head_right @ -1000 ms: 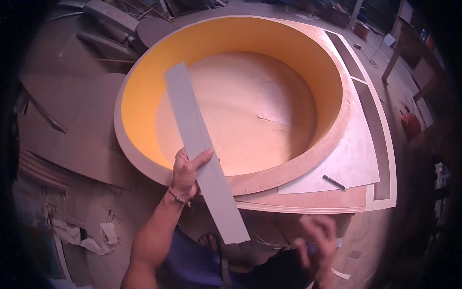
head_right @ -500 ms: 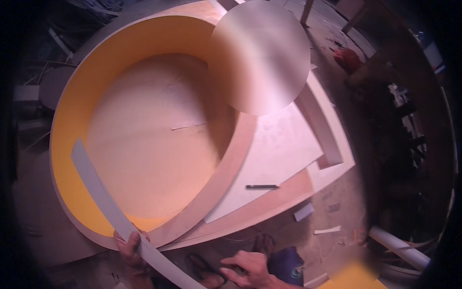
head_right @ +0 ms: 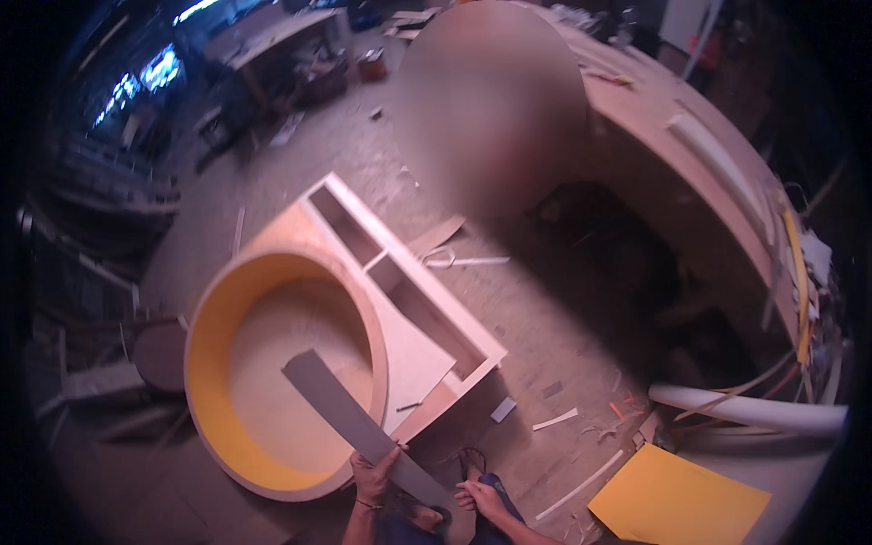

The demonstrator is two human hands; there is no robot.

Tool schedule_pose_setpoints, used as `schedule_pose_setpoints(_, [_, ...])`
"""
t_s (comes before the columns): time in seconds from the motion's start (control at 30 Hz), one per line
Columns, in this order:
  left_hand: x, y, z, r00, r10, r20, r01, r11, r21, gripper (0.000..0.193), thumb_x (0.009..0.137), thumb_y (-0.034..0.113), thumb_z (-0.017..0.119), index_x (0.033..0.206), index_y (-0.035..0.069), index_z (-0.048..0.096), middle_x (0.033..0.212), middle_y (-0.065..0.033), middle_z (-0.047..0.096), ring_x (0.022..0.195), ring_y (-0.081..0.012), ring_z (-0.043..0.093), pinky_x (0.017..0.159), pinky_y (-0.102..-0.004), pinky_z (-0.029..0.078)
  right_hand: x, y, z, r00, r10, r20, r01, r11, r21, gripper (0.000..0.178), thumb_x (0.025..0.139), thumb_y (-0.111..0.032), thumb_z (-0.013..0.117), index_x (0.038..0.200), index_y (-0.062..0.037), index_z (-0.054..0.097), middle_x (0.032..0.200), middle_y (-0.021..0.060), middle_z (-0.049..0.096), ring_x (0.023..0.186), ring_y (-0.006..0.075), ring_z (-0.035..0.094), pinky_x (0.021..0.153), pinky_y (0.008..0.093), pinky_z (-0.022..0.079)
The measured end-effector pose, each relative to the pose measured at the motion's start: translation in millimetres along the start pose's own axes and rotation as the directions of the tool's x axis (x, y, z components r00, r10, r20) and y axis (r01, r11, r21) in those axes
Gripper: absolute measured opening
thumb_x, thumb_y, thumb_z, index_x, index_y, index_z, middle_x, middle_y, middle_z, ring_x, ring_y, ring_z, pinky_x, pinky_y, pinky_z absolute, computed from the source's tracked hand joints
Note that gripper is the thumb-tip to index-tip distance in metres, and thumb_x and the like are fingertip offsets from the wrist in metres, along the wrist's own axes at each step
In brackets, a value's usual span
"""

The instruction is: The person applies a laminate strip to the curved edge of a large circular wooden frame, uses a power sander to smooth the surface, and trims the excess material with a utility knife.

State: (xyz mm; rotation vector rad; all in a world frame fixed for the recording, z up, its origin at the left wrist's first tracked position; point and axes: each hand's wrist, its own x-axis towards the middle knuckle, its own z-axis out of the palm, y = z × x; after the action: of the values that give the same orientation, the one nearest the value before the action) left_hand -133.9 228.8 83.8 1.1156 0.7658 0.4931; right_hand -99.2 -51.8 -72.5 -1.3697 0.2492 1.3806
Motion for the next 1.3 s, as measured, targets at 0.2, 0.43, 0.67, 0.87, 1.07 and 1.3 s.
schedule_pose_setpoints(0.2, [3.9, 78.6, 158.1, 0.99, -0.081, 0.116, 0.093, 0.99, -0.102, 0.02, 0.093, -0.002, 0.072, 0.112, -0.007, 0.069, 0.102, -0.0167, 0.077, 0.088, -0.0248, 0.076, 0.081, -0.0388, 0.062, -136.1, -203.5, -32.8, 0.673, -0.74, -0.001, 0.653, 0.594, -0.471, 0.051, 0.101, -0.04, 0.067, 0.135, -0.0033, 0.064, 0.122, 0.0108, 0.073, 0.104, 0.0287, 0.073, 0.09, 0.0396, 0.057])
schedule_pose_setpoints(0.43, [54.5, 77.5, 318.1, 0.962, -0.099, 0.255, 0.185, 0.921, -0.343, 0.023, 0.093, 0.0, 0.074, 0.115, -0.001, 0.066, 0.109, -0.015, 0.075, 0.097, -0.0257, 0.074, 0.085, -0.0434, 0.063, -196.4, -332.7, -113.9, 0.669, -0.713, -0.212, 0.463, 0.622, -0.632, 0.038, 0.094, -0.035, 0.074, 0.116, -0.0037, 0.072, 0.09, 0.0176, 0.073, 0.081, 0.0254, 0.071, 0.076, 0.0377, 0.054])
schedule_pose_setpoints(0.67, [244.8, 107.1, 366.8, 0.996, 0.031, 0.089, 0.008, 0.913, -0.408, 0.028, 0.092, -0.002, 0.074, 0.118, 0.002, 0.066, 0.106, -0.0113, 0.075, 0.096, -0.0227, 0.074, 0.09, -0.0366, 0.06, -147.9, -435.2, -236.0, 0.663, -0.704, -0.255, 0.349, 0.592, -0.727, 0.027, 0.094, -0.03, 0.07, 0.112, -0.0093, 0.075, 0.096, 0.0181, 0.074, 0.091, 0.0373, 0.073, 0.078, 0.0413, 0.056])
schedule_pose_setpoints(0.87, [372.0, 172.4, 397.3, 0.991, 0.063, -0.117, -0.111, 0.879, -0.464, 0.028, 0.1, 0.012, 0.07, 0.127, 0.006, 0.069, 0.117, -0.0062, 0.074, 0.108, -0.0184, 0.069, 0.099, -0.0347, 0.056, -116.8, -596.8, -265.1, 0.668, -0.736, -0.11, 0.392, 0.474, -0.789, 0.025, 0.094, -0.028, 0.07, 0.11, -0.01, 0.076, 0.096, 0.017, 0.075, 0.091, 0.0379, 0.073, 0.077, 0.0421, 0.057])
schedule_pose_setpoints(1.07, [446.6, 246.1, 448.6, 0.985, 0.171, -0.003, -0.137, 0.781, -0.61, 0.02, 0.103, 0.013, 0.067, 0.122, 0.009, 0.069, 0.111, -0.0055, 0.075, 0.101, -0.0179, 0.072, 0.094, -0.0365, 0.059, -84.9, -736.6, -289.9, 0.658, -0.752, -0.04, 0.467, 0.449, -0.762, 0.025, 0.093, -0.027, 0.07, 0.11, -0.0108, 0.075, 0.095, 0.0173, 0.075, 0.092, 0.0373, 0.074, 0.078, 0.0436, 0.058])
schedule_pose_setpoints(1.3, [436.8, 186.5, 615.7, 0.99, 0.049, 0.13, 0.007, 0.918, -0.397, 0.017, 0.098, 0.002, 0.07, 0.115, 0.001, 0.065, 0.109, -0.0133, 0.074, 0.104, -0.0268, 0.073, 0.094, -0.0388, 0.059, -11.4, -868.1, -312.6, 0.586, -0.797, 0.145, 0.672, 0.379, -0.636, 0.024, 0.092, -0.018, 0.073, 0.113, -0.0068, 0.075, 0.101, 0.0165, 0.076, 0.09, 0.032, 0.076, 0.079, 0.0381, 0.059])
